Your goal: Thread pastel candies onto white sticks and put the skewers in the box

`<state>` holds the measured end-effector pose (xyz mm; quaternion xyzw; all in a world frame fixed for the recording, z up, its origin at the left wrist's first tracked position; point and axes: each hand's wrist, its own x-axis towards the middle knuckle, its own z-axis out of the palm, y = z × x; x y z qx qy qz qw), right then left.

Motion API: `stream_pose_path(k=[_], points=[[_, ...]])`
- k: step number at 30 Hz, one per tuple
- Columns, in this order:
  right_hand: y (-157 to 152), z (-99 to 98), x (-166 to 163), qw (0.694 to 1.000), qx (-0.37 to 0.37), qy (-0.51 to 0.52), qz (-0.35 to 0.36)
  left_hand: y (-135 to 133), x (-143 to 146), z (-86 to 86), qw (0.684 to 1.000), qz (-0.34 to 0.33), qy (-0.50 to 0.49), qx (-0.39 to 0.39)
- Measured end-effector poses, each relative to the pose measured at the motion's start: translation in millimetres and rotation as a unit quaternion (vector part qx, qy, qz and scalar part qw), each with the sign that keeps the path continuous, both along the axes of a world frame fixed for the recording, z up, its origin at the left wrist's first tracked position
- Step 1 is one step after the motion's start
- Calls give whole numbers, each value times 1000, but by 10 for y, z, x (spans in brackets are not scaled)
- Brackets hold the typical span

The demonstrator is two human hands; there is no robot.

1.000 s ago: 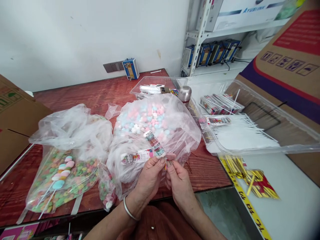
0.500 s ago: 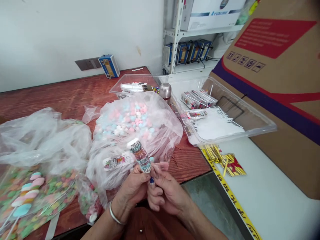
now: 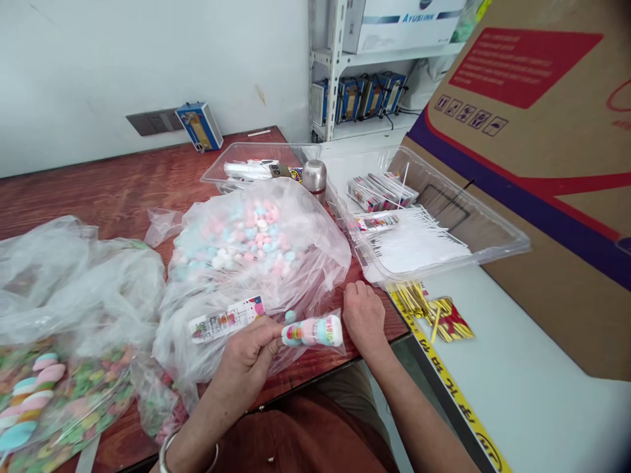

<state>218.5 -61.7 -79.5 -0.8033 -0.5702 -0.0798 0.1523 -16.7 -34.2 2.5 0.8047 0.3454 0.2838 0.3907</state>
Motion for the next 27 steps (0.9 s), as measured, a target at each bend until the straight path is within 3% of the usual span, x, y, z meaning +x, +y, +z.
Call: stream_pose_path(k=[6, 11, 16, 21, 27], points=[[-336, 199, 51, 996, 8, -88, -13, -46, 154, -29, 972, -23, 200, 120], [-509, 504, -24, 988, 35, -136, 65, -160, 397, 2, 927, -83, 297, 215], [-488, 648, -218, 982, 37, -113, 147, -174, 614, -52, 938, -70, 250, 232], [-535, 508, -314, 978, 76, -84, 174, -40, 707, -190, 975, 19, 161, 152], [-582, 363, -400, 979, 118, -31, 162, -1, 740, -173, 989, 57, 88, 100]])
